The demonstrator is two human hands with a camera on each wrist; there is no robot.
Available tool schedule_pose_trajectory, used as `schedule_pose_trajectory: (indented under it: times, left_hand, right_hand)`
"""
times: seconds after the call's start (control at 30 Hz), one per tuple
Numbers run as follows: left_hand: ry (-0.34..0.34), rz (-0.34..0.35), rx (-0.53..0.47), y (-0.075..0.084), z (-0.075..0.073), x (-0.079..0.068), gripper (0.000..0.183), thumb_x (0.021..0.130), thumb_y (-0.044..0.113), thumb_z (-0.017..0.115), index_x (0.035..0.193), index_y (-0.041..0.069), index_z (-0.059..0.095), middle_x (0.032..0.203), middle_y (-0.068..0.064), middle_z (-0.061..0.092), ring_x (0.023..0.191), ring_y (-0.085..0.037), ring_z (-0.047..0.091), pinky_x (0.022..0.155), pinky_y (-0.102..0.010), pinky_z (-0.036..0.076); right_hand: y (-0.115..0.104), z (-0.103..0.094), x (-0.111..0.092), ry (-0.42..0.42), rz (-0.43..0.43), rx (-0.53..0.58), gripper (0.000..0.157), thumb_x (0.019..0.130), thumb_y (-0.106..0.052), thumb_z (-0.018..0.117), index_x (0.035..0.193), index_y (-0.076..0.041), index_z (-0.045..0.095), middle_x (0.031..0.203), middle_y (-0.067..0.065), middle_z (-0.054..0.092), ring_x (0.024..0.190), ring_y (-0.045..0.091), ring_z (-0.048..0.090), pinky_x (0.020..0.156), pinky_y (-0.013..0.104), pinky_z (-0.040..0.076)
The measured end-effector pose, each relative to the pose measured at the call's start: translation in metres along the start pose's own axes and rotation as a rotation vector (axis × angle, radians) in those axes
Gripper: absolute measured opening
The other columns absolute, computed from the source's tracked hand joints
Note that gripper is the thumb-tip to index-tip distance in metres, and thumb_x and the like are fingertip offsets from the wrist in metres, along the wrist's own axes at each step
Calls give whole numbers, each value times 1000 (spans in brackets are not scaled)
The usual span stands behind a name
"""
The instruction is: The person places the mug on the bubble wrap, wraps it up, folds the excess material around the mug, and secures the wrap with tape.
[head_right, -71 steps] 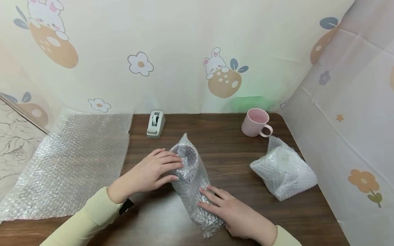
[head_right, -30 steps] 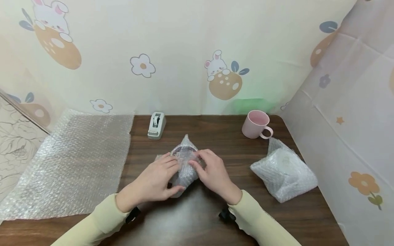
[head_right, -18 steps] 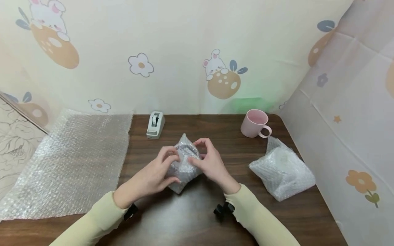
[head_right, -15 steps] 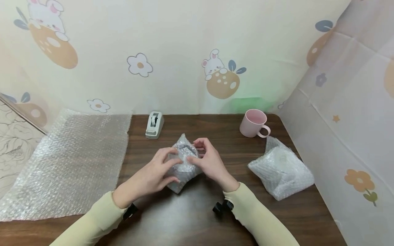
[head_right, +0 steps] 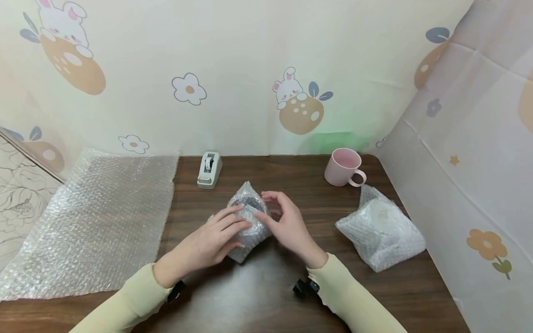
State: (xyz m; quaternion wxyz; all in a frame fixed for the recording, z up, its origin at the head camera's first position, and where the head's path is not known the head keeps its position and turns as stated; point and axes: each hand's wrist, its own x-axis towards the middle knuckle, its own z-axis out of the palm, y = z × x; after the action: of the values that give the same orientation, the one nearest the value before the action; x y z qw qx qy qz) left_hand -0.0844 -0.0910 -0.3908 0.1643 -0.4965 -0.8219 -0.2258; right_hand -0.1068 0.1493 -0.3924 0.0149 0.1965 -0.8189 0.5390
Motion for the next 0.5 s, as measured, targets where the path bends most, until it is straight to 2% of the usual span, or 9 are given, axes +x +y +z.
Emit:
schedule_pose_trajectory:
  times: [0.13,0.2,0.33,0.5]
  left_hand:
    - [-8,-10,-28,1,-1,0,50,84,8,79,128,1,57,125,-12,59,131,-31,49,115,-36,30]
    - [-10,-6,-30,0,-1,-1,50,85,10,79,128,1,57,127,-14,58,129,-30,51,114,-36,31]
    - [-20,3,-15,-1,-2,-1,50,86,11,78,129,0,56,131,-17,57,127,-30,52,113,-36,33]
    - [-26,-11,-7,-2,-2,0,49,86,12,79,128,-1,58,129,-15,58,133,-31,48,114,-35,32]
  right_hand:
    - [4,-4,-15,18,-307,-255,41,85,-20,82,120,-7,66,133,8,60,124,23,55,102,32,45]
    - [6,-5,-20,0,-405,-326,47,84,-25,82,123,-6,66,133,9,61,126,26,54,107,31,39]
    - [6,-6,-22,-60,-473,-395,52,89,-34,76,130,-4,63,136,10,60,131,30,49,112,33,33]
    - [2,-7,-20,-84,-520,-510,49,97,-41,64,129,-3,64,148,14,48,129,30,50,107,37,40]
